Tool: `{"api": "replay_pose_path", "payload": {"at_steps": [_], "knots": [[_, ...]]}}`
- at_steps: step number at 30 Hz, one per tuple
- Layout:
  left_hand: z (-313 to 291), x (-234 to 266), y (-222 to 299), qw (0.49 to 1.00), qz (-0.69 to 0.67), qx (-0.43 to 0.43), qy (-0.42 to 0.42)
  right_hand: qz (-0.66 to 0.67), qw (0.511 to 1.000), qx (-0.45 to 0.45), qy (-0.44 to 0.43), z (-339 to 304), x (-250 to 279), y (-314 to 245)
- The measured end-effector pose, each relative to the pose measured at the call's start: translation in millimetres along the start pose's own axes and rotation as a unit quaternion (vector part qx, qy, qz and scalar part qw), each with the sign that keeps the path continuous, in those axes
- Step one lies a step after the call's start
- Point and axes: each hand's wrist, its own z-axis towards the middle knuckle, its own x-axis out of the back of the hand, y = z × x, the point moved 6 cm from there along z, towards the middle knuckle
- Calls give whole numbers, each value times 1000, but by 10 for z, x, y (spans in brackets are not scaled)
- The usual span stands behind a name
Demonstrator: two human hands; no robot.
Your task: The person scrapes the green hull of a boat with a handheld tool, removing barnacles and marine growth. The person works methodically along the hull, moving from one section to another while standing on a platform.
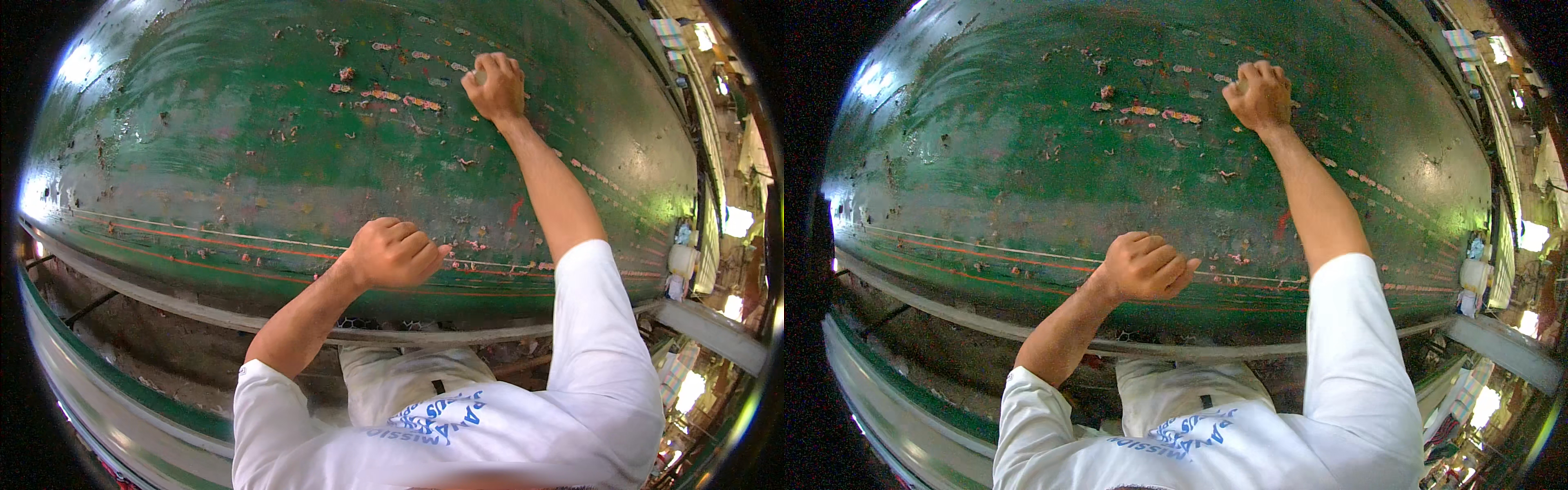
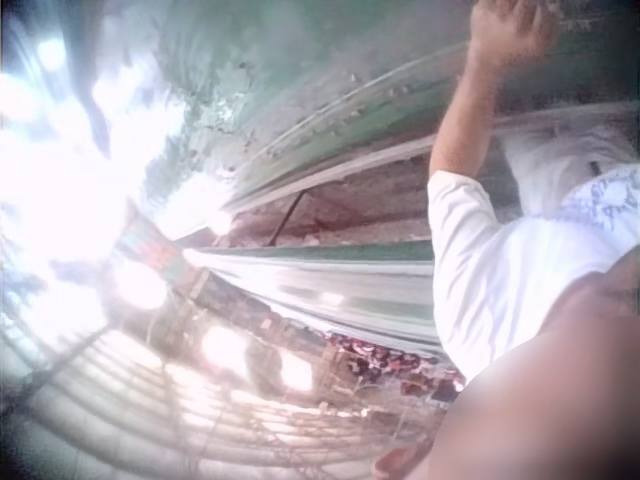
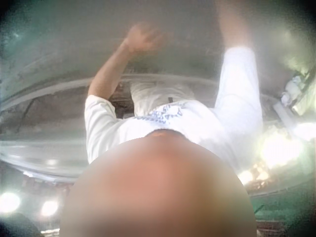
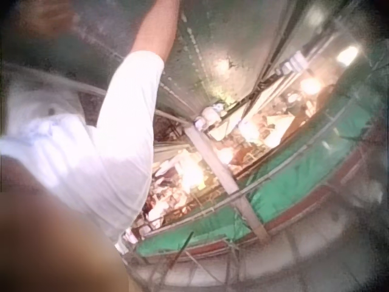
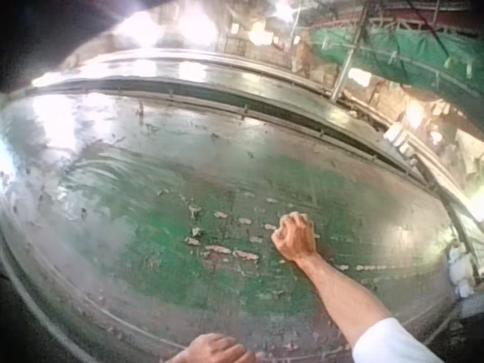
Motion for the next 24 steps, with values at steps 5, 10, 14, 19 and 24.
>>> {"api": "replay_pose_path", "payload": {"at_steps": [5, 10, 14, 19, 24], "knots": [[-2, 65, 19, 1000, -9, 8, -1, 6, 1000, 2, 25, 8, -141, -258], [-1, 82, -21, 1000, -4, 9, -6, -10, 1000, -13, -22, -128, -55, -28], [31, 89, -22, 1000, 6, 8, 10, 0, 1000, -31, 4, 84, -193, -252], [-34, 82, -8, 1000, 11, 15, -9, 47, 999, 17, -16, -145, -27, -321], [25, 81, 0, 1000, 9, 8, 6, -29, 999, -26, -21, 41, -131, 19]]}}
